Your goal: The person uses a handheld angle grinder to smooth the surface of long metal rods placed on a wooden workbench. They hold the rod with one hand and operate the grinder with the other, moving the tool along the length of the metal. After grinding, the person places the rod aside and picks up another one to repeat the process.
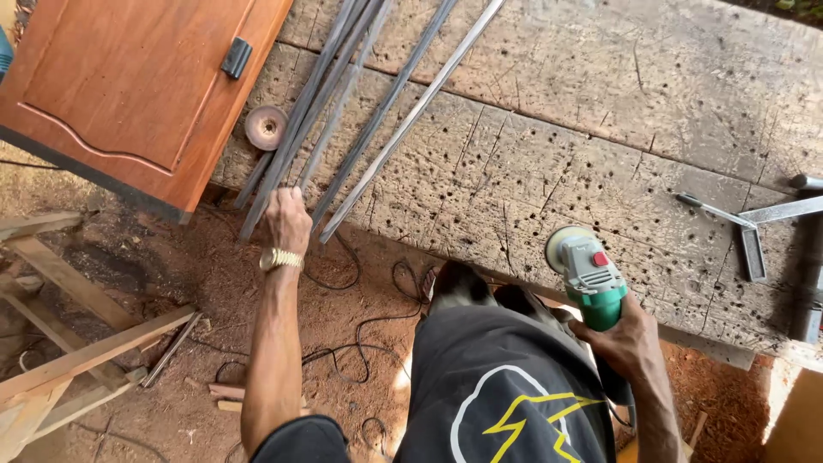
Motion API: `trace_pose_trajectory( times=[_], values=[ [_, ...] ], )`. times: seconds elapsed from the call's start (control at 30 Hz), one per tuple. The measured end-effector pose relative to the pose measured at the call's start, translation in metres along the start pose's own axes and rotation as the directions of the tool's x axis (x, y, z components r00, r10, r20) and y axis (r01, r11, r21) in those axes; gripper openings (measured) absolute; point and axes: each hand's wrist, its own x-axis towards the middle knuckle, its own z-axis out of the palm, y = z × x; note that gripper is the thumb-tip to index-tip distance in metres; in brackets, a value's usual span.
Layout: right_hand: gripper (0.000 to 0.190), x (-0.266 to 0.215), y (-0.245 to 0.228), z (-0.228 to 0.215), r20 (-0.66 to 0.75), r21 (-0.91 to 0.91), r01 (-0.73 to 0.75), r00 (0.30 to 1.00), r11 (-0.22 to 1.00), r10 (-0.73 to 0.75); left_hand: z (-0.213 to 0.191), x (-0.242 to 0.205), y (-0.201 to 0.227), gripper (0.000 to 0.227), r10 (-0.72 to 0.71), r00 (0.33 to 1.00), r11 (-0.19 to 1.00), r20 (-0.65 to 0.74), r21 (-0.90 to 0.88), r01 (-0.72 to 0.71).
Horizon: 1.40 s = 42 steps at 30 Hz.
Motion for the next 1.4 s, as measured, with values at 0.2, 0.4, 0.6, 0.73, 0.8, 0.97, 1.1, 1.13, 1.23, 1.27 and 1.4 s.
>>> trace_pose_trajectory(
  times=[0.2,0.4,0.6,0.73,0.8,0.97,1.1,1.13,1.23,1.27,1.4],
  values=[
    [0.072,-0.014,-0.028,-0.008,-0.079,0.058,0.100,0.992,0.993,-0.095,-0.038,-0.113,0.112,0.033,0.064,0.954,0.837,0.293,-0.537,0.109],
    [0.066,-0.003,-0.057,-0.001,0.097,-0.019,0.109,0.990,0.994,-0.107,0.020,-0.185,0.149,0.027,0.192,0.854,0.829,0.483,-0.546,0.122],
    [0.072,0.012,-0.044,0.057,0.250,-0.012,0.259,0.936,0.966,-0.248,0.022,-0.197,0.150,0.027,0.197,0.719,0.836,0.667,-0.497,0.232],
    [0.063,0.007,-0.046,0.078,0.303,-0.005,0.254,0.922,0.967,-0.241,0.023,-0.203,0.155,0.027,0.219,0.753,0.863,0.620,-0.484,0.148],
    [0.055,0.004,-0.051,0.085,0.308,0.010,0.281,0.912,0.960,-0.270,0.017,-0.203,0.162,0.027,0.179,0.798,0.894,0.576,-0.434,0.113],
    [0.051,-0.002,-0.048,0.099,0.313,0.024,0.288,0.907,0.957,-0.281,0.024,-0.218,0.153,0.027,0.166,0.825,0.911,0.540,-0.404,0.081],
    [0.052,0.003,-0.046,0.105,0.307,0.004,0.317,0.902,0.948,-0.303,0.031,-0.219,0.153,0.029,0.194,0.846,0.904,0.497,-0.425,0.042],
    [0.052,0.004,-0.043,0.106,0.305,0.003,0.311,0.905,0.950,-0.297,0.030,-0.221,0.151,0.029,0.199,0.842,0.903,0.501,-0.427,0.041],
    [0.052,0.012,-0.036,0.104,0.283,-0.029,0.322,0.911,0.946,-0.301,0.034,-0.223,0.149,0.030,0.260,0.857,0.889,0.445,-0.456,-0.033],
    [0.053,0.015,-0.034,0.102,0.286,-0.039,0.314,0.913,0.949,-0.291,0.034,-0.224,0.150,0.032,0.219,0.845,0.899,0.488,-0.437,0.019],
    [0.055,0.030,-0.029,0.089,0.290,-0.061,0.274,0.925,0.960,-0.245,0.029,-0.226,0.154,0.040,0.150,0.819,0.902,0.555,-0.416,0.117]
  ],
)
